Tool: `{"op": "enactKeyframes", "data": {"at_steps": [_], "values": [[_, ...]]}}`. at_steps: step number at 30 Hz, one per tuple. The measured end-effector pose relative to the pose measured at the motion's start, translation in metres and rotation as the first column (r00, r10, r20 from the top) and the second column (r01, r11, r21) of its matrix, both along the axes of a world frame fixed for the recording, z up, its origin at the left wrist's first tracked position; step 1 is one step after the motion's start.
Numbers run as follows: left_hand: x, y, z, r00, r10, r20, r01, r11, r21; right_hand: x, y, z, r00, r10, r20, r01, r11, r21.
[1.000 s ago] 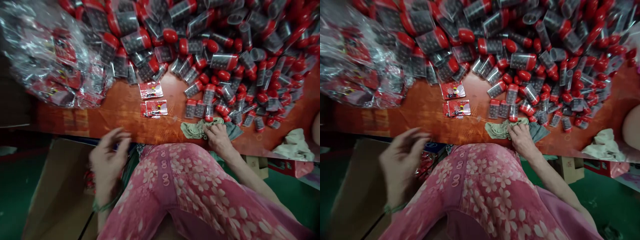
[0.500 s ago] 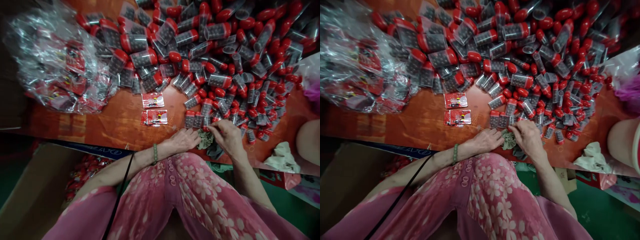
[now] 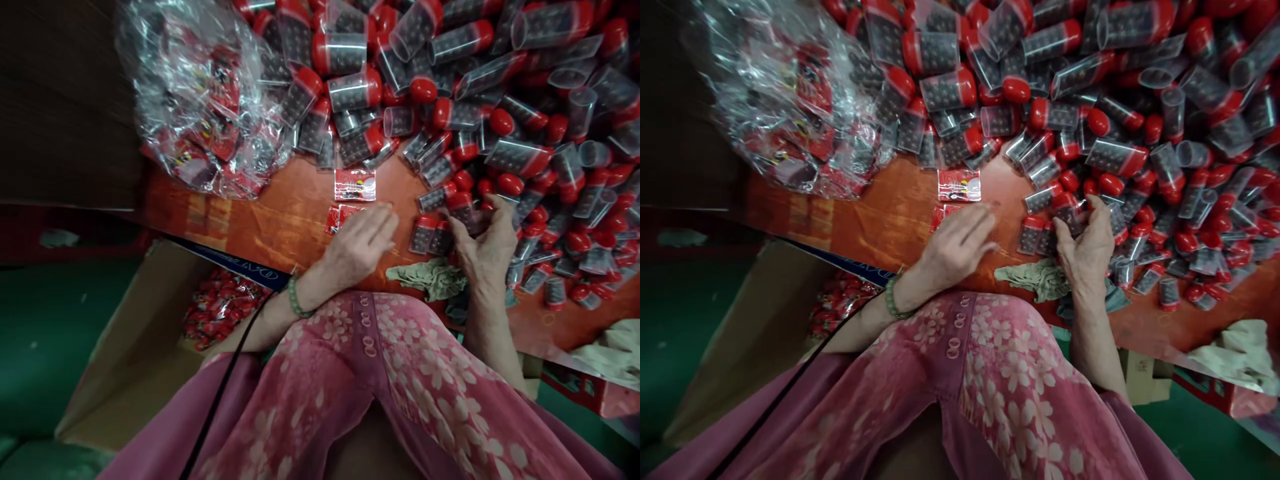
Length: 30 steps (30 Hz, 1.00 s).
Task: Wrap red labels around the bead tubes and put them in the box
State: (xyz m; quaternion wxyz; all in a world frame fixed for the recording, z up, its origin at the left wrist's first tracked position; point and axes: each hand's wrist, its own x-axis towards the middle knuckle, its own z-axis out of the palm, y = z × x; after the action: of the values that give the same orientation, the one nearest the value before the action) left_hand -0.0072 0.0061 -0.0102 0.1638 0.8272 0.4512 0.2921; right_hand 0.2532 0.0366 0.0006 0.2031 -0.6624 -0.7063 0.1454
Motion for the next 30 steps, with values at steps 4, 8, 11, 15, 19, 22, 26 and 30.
{"op": "enactKeyframes", "data": {"at_steps": [4,8,11,15,19,22,26,30], "values": [[-0.024,-0.006,-0.021,0.994,0.101,-0.030,-0.104,0.991,-0.089,-0.018,-0.003,0.008,0.988,-0.065,-0.142,0.070,0.997,0.032],[-0.025,-0.011,-0.035,0.994,0.092,-0.067,-0.096,0.993,-0.065,-0.035,-0.002,0.014,0.941,-0.030,-0.338,0.014,0.999,-0.050],[-0.023,-0.011,-0.036,0.993,0.100,-0.069,-0.102,0.994,-0.027,-0.041,-0.001,0.016,0.924,-0.006,-0.382,-0.020,0.998,-0.064],[-0.026,-0.008,-0.031,0.979,0.186,-0.078,-0.183,0.982,0.051,-0.048,-0.002,0.018,0.915,0.025,-0.402,-0.062,0.995,-0.079],[-0.028,-0.002,-0.024,0.979,0.171,-0.115,-0.162,0.984,0.080,-0.057,-0.005,0.020,0.911,0.100,-0.399,-0.150,0.984,-0.094],[-0.029,0.001,-0.016,0.983,0.144,-0.115,-0.139,0.989,0.044,-0.062,-0.005,0.020,0.903,0.161,-0.399,-0.208,0.975,-0.078],[-0.029,0.003,-0.007,0.979,0.127,-0.157,-0.137,0.989,-0.053,-0.064,-0.004,0.018,0.888,0.198,-0.416,-0.242,0.969,-0.055],[-0.032,0.008,-0.006,0.981,0.146,-0.128,-0.162,0.978,-0.131,-0.061,-0.004,0.018,0.863,0.217,-0.456,-0.274,0.960,-0.061]]}}
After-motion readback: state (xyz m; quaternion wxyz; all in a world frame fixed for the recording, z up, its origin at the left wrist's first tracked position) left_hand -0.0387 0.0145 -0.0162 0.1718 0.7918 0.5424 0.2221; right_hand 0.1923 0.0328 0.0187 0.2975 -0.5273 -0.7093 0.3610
